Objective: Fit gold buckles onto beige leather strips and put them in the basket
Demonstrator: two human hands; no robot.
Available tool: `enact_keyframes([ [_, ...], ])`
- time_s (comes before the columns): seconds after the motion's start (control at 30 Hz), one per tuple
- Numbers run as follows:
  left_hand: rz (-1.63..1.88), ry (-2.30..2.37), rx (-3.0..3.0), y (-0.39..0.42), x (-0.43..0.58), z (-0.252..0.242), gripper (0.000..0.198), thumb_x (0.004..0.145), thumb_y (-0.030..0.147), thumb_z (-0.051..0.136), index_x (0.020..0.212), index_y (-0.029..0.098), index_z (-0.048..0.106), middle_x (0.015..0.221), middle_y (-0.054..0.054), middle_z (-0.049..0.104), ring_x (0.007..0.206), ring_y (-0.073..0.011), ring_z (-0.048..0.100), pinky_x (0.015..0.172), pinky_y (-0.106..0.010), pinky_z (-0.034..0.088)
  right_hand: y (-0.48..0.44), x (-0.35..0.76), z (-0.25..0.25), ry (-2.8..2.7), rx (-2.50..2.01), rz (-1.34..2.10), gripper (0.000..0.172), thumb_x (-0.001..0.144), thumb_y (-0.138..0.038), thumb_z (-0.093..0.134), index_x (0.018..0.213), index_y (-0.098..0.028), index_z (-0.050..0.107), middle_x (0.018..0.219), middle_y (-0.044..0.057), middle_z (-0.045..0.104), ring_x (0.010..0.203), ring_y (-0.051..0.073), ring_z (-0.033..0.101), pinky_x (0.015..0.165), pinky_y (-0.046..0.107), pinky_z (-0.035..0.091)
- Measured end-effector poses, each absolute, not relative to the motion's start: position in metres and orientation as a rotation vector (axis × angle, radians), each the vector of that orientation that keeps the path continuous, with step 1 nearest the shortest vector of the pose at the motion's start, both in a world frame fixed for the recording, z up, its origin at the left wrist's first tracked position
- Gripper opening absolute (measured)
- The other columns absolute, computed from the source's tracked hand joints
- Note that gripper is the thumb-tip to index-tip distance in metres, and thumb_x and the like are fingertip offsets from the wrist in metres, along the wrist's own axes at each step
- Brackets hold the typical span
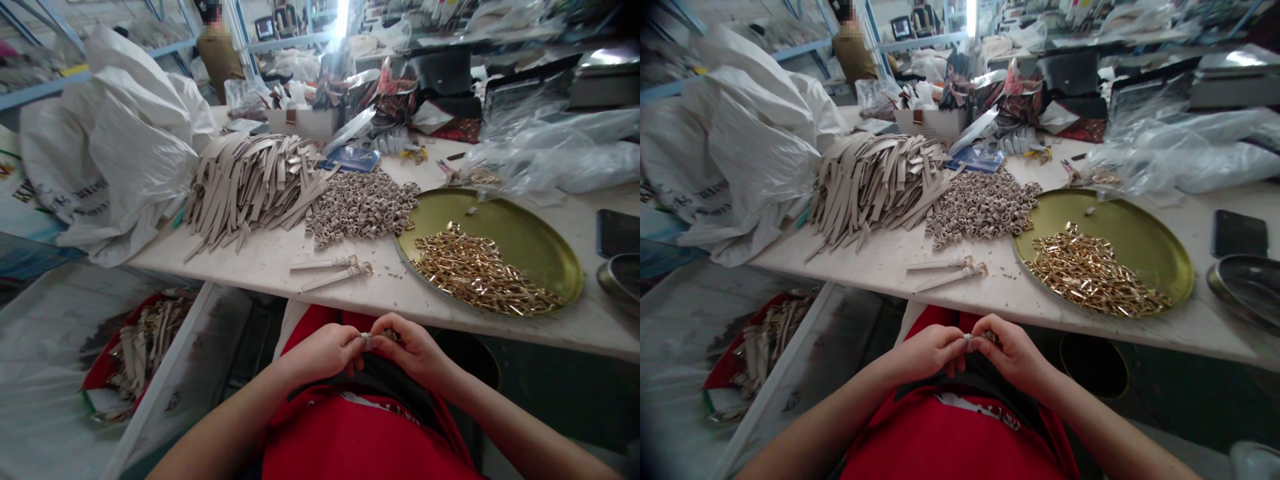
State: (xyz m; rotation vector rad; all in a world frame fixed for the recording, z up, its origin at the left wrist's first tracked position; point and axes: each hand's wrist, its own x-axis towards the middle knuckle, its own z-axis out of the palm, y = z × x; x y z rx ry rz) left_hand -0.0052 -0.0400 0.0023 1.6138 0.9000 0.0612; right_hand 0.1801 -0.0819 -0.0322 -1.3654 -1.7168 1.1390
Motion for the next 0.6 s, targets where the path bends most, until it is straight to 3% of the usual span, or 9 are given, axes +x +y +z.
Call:
enact_keyframes([
  [0.4, 0.077, 1.144, 2.169, -0.012, -0.011, 0.022, 0.031, 0.086, 0.03, 0.037, 0.071, 0.015, 0.059, 0.067, -0.004, 0.062, 0.059, -0.0144, 0.051, 0.051, -0.024, 0.03, -0.049, 0.155, -0.031, -1.579, -1.363, 1.001, 0.023, 0.088, -0.04, 0.042, 0.086, -0.02, 0.054, 0.065, 0.0, 0.057, 0.059, 0.014, 0.053, 0.054, 0.025, 0.043],
  [0.6, 0.141, 1.153, 2.274, 0.019, -0.008, 0.017, 0.033, 0.089, 0.032, 0.034, 0.08, 0.016, 0.062, 0.073, -0.004, 0.064, 0.066, -0.0162, 0.056, 0.057, -0.024, 0.035, -0.014, 0.152, -0.034, -1.662, -1.365, 0.846, 0.024, 0.089, -0.04, 0.04, 0.085, -0.02, 0.054, 0.067, 0.001, 0.06, 0.06, 0.016, 0.056, 0.055, 0.025, 0.044],
])
